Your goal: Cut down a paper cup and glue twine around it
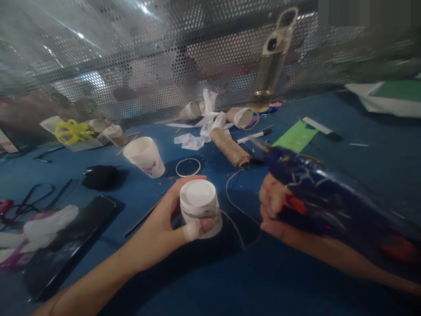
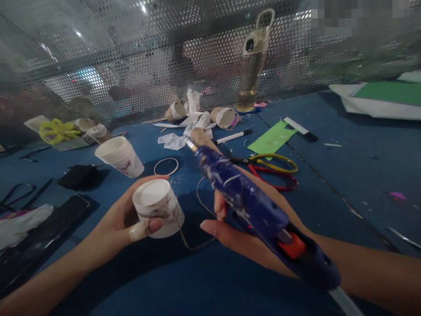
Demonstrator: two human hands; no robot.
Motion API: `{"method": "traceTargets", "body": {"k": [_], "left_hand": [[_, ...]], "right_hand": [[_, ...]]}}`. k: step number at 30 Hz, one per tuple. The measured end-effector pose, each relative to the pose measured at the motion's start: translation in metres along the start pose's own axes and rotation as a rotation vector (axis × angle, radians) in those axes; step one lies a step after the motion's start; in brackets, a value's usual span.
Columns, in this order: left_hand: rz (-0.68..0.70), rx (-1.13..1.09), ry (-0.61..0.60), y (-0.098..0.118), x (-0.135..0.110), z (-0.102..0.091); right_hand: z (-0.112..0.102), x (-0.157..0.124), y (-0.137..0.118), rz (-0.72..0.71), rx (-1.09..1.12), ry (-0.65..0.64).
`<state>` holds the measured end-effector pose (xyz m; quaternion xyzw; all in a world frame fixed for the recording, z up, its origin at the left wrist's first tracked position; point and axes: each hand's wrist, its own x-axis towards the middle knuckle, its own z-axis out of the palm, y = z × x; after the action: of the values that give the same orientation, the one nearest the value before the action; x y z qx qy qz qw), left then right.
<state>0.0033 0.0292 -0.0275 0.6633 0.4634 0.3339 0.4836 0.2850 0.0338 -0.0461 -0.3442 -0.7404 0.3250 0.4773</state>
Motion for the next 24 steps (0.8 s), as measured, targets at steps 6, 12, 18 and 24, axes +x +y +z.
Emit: {"method": "traceTargets", "body": {"k": [6,12,18,24], "left_hand": [[0.015,0.089,0.006,0.005,0.001,0.010],[0.143,0.346,0.049,0.005,0.003,0.014],[0.236,0.487,0.040,0.004,0.004,0.019],[0.288,0.551,0.053,0.004,0.003,0.020]], "right_hand": [[0.008,0.002,0.004,0.173,0.316,-0.213],[0.011,-0.002,-0.003,0.305,0.419,-0.235],[0.010,-0.010,0.004,0.304,0.377,-0.256],[0.011,-0.010,0.002,0.283,0.386,-0.222]]}}
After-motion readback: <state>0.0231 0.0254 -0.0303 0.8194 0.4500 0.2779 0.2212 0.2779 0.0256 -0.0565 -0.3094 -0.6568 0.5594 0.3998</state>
